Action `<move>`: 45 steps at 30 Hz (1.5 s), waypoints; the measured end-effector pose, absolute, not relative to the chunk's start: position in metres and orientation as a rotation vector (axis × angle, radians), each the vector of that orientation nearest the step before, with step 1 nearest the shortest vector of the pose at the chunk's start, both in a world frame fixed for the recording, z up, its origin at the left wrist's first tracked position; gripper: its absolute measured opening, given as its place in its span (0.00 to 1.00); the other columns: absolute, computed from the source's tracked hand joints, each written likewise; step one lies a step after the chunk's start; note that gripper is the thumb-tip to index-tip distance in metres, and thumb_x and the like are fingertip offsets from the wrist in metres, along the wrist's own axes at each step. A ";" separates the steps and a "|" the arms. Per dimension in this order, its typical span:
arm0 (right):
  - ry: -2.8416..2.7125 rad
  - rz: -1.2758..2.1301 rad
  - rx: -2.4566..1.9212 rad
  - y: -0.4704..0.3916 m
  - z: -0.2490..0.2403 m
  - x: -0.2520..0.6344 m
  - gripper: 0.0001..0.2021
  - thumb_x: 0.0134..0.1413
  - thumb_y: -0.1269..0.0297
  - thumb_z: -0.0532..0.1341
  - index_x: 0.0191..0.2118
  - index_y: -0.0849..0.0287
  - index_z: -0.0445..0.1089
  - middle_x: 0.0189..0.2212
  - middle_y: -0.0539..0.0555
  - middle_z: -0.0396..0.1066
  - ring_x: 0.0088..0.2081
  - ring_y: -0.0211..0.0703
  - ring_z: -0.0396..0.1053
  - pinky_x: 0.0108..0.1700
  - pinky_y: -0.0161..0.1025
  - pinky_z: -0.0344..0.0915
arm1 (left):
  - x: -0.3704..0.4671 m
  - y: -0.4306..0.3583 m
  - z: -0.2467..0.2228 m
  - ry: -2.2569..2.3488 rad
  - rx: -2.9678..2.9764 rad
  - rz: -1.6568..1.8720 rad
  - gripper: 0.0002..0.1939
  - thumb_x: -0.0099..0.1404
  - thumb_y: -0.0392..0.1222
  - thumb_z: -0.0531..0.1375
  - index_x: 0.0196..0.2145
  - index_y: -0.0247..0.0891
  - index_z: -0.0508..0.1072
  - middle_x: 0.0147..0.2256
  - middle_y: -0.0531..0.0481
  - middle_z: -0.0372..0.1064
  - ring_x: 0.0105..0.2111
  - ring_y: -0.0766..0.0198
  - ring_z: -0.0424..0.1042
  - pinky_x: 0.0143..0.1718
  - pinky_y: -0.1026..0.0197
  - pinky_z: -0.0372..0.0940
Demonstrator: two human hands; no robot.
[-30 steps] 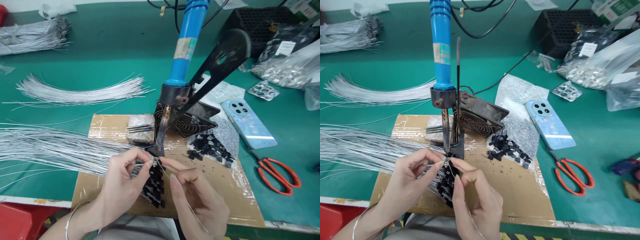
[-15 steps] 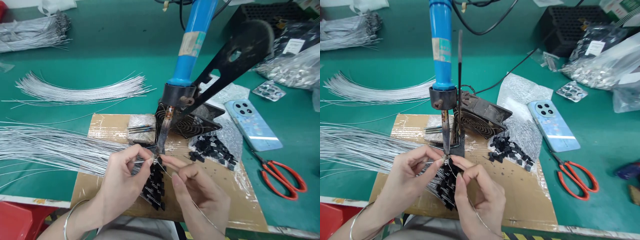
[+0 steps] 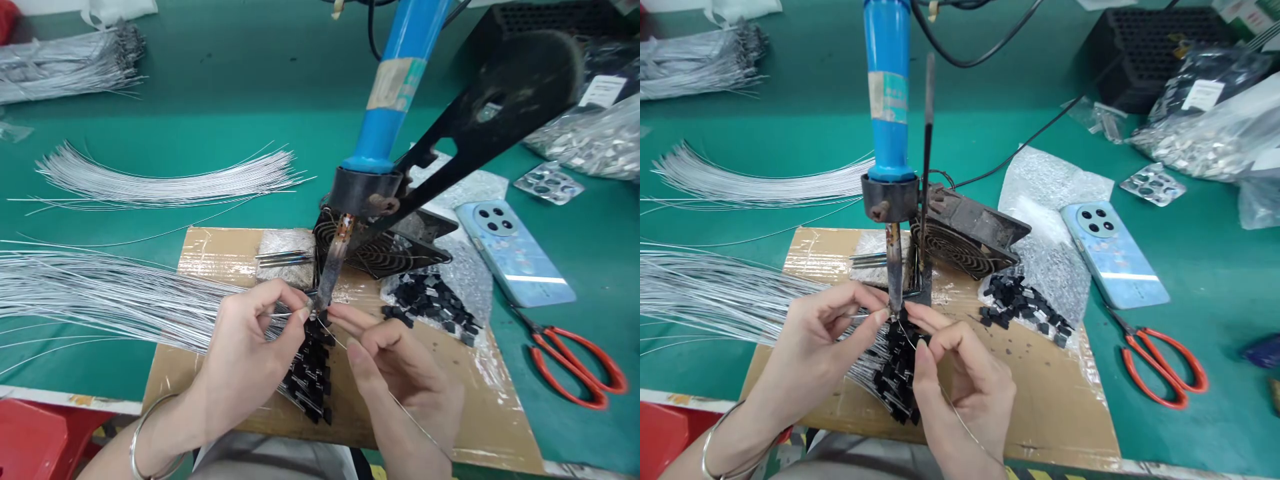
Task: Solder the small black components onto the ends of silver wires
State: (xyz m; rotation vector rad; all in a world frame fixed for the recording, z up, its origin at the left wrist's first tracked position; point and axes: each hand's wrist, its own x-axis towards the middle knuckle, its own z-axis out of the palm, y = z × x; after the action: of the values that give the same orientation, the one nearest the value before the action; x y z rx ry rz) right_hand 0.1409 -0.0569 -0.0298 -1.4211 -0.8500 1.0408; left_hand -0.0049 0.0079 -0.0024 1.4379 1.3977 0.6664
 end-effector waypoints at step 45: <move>-0.977 0.976 -1.313 -0.054 -0.039 0.146 0.11 0.65 0.72 0.65 0.30 0.54 0.70 0.47 0.51 0.84 0.50 0.41 0.82 0.49 0.29 0.77 | -0.007 0.005 -0.001 1.396 1.496 0.692 0.08 0.66 0.37 0.59 0.30 0.37 0.76 0.35 0.45 0.81 0.33 0.60 0.75 0.27 0.62 0.61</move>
State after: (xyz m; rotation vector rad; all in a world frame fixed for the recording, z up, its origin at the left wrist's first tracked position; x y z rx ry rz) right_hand 0.1456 -0.0541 -0.0393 -1.3130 -0.9766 0.9765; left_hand -0.0065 0.0054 -0.0007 1.4962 1.3963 0.6922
